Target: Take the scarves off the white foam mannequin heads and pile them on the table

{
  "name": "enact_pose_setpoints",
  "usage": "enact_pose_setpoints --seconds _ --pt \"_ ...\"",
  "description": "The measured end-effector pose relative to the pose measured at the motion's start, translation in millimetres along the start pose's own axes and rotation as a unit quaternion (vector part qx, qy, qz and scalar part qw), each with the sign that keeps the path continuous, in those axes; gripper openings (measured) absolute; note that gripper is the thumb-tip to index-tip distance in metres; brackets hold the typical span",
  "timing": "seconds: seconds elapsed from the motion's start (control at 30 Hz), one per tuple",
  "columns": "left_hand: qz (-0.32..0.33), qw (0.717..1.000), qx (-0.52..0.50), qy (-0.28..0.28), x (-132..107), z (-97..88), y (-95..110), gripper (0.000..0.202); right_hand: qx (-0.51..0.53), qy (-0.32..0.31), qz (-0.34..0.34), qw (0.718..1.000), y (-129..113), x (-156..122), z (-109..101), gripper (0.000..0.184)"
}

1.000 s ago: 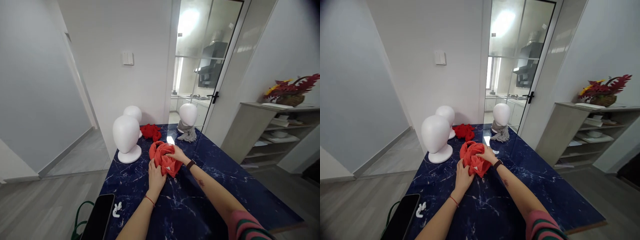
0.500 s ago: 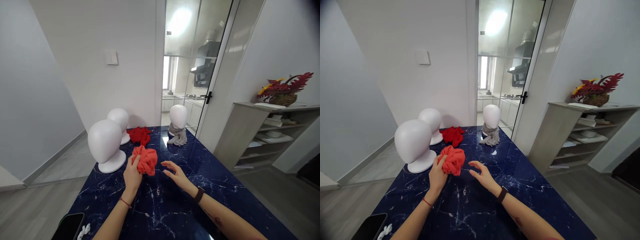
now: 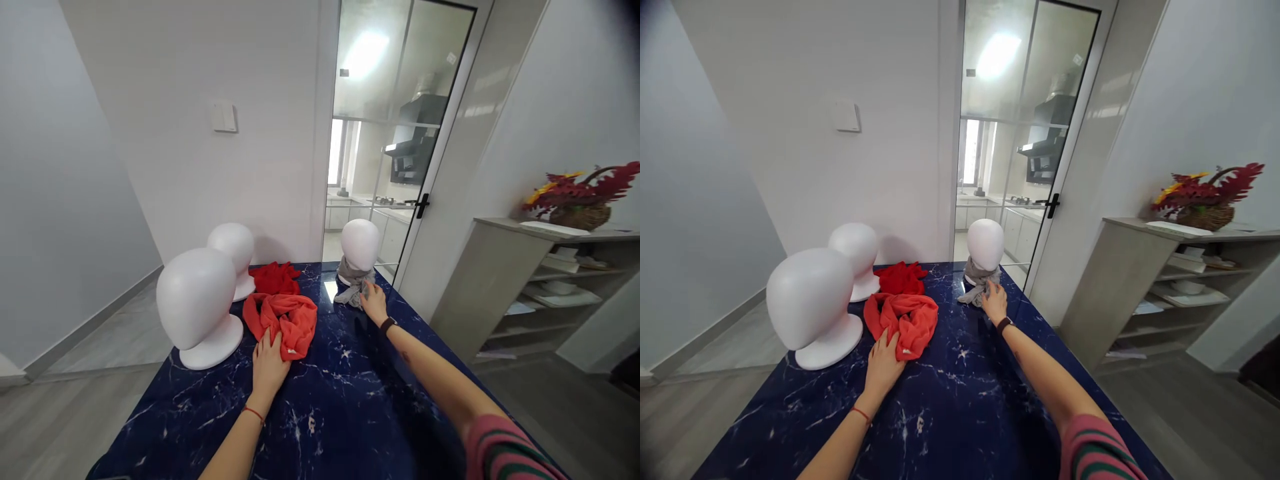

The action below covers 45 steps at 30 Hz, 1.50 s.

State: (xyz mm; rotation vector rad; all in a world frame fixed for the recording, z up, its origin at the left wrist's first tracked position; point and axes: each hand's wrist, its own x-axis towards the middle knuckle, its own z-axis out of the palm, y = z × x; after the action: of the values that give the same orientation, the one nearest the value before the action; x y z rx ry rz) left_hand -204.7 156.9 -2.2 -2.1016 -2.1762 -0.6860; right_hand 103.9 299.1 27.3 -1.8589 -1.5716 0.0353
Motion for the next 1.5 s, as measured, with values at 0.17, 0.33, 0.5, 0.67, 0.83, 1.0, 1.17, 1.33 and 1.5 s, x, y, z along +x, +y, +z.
enact_pose_setpoints --seconds 0.17,0.33,0.5,0.67,0.83,1.0,1.17,1.33,1.5 --pt "-0.055 0.998 0.021 0.010 8.3 -2.6 -2.4 0.035 -0.070 -0.019 0.048 0.996 -6.2 48.9 36.3 0.052" --pt "-0.100 0.995 -0.012 0.013 12.1 -4.2 -2.3 0.042 -0.084 0.000 0.062 0.994 -8.0 66.2 58.3 0.057" --pt "-0.152 0.979 -0.135 -0.018 14.1 -7.9 -5.8 0.062 -0.058 0.011 0.047 0.997 -5.4 77.9 62.7 0.039" --pt "-0.131 0.944 -0.280 0.116 17.0 -3.1 -15.1 0.055 -0.012 0.092 -0.005 0.996 -6.9 70.3 55.5 0.034" --pt "-0.108 0.927 -0.325 0.151 21.5 5.4 -22.6 0.050 0.028 0.159 -0.063 0.985 -5.6 31.4 32.1 0.029" --pt "-0.089 0.926 -0.335 0.152 22.2 5.4 -28.2 0.074 0.084 0.214 -0.133 0.964 -2.7 -35.7 -11.8 0.026" --pt "-0.058 0.956 -0.241 0.160 7.8 -7.0 -13.4 0.074 0.093 0.180 -0.157 0.967 -22.1 -132.0 -52.8 0.023" --pt "0.059 0.974 -0.144 0.164 -39.5 -32.2 36.7 0.068 0.107 0.062 -0.121 0.985 -50.7 -200.3 -79.0 0.030" --pt "0.319 0.917 -0.238 -0.008 -91.7 -38.2 77.5 0.063 0.207 -0.061 -0.147 0.965 -57.1 -224.4 -85.5 0.031"
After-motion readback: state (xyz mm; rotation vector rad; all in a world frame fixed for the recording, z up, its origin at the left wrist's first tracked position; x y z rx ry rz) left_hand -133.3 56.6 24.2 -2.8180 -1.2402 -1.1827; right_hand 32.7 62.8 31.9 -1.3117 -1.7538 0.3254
